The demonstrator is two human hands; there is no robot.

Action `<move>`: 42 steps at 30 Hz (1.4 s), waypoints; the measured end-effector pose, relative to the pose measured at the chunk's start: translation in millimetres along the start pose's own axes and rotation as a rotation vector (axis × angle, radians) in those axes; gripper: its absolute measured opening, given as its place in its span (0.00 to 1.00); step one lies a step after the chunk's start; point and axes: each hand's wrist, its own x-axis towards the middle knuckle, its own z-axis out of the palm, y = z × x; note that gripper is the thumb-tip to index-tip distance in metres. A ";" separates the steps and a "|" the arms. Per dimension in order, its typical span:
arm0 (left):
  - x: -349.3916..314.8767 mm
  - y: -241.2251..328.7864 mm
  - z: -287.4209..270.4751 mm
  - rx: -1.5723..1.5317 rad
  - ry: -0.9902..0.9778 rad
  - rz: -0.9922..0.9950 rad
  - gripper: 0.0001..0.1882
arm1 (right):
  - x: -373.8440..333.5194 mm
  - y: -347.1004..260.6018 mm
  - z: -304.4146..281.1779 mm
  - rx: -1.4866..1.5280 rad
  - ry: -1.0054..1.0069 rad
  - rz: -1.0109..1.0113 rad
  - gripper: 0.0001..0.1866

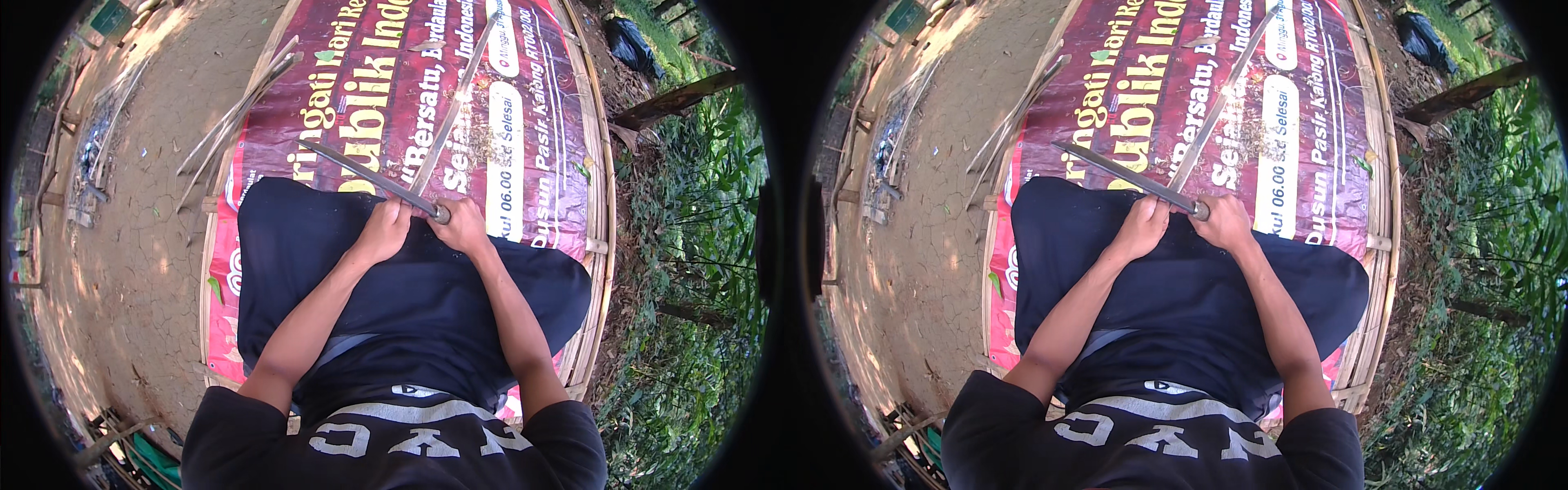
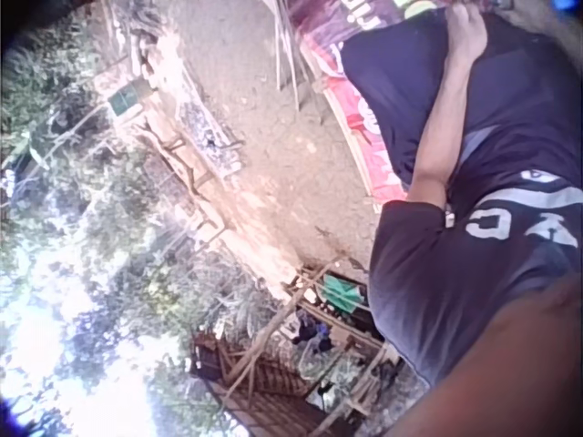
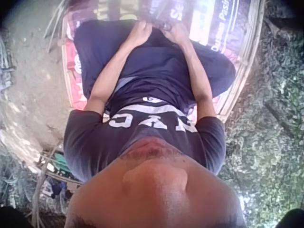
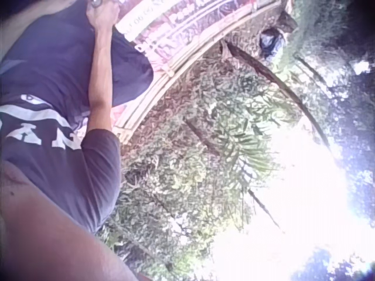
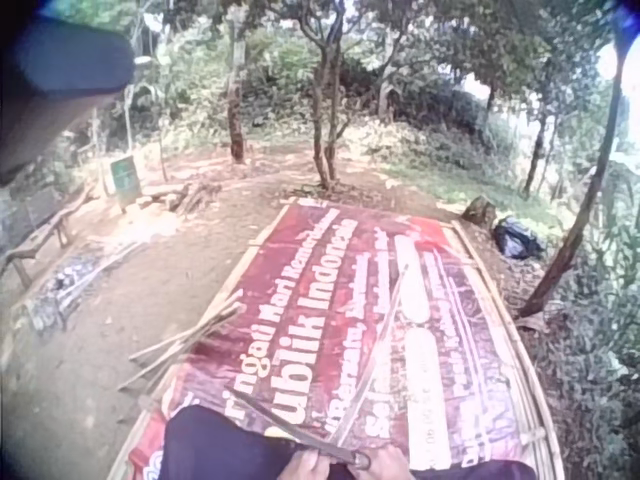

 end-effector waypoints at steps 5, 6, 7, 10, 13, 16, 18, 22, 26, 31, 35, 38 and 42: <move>-5.4 -5.1 1.0 -0.034 -0.024 0.024 0.23 | 10.7 44.8 4.0 -0.025 0.126 0.049 0.13; -6.0 -4.3 0.7 -0.086 -0.022 0.004 0.24 | 12.9 52.3 -0.1 -0.031 0.146 0.090 0.13; -4.8 -2.7 3.2 -0.088 -0.050 -0.028 0.23 | 14.2 59.8 -4.4 -0.037 0.167 0.132 0.13; 2.0 -7.6 10.9 -0.111 -0.038 -0.019 0.22 | 12.0 44.8 -4.6 -0.004 0.138 0.127 0.12; 6.5 -10.3 13.7 -0.260 -0.072 -0.046 0.21 | -2.6 23.5 7.2 -0.078 0.111 -0.011 0.11; 2.0 -17.4 7.3 -0.255 -0.083 -0.015 0.19 | 1.8 7.1 1.5 -0.011 0.040 0.009 0.11; 1.0 -10.6 6.1 -0.198 -0.097 0.042 0.20 | 4.4 22.1 8.4 -0.039 0.075 -0.025 0.11; -5.1 -7.6 5.3 -0.354 -0.084 -0.127 0.22 | 15.4 60.4 3.7 -0.040 0.136 0.101 0.11; -4.2 -2.9 7.0 -0.300 -0.081 -0.105 0.22 | 18.0 64.9 -11.0 -0.034 0.168 0.215 0.14; 4.8 -10.9 7.9 -0.127 -0.034 -0.013 0.22 | -1.1 20.8 3.1 -0.072 0.052 0.016 0.11; -10.0 -3.2 0.5 -0.001 -0.026 0.055 0.21 | 10.9 38.2 2.3 -0.100 0.085 0.042 0.12; -18.5 -1.1 1.2 -0.185 -0.104 -0.092 0.21 | 30.5 74.9 -6.5 -0.104 0.291 0.200 0.13; -6.3 -4.0 7.7 -0.080 -0.024 -0.019 0.21 | 16.2 52.6 -11.7 0.023 0.059 0.240 0.15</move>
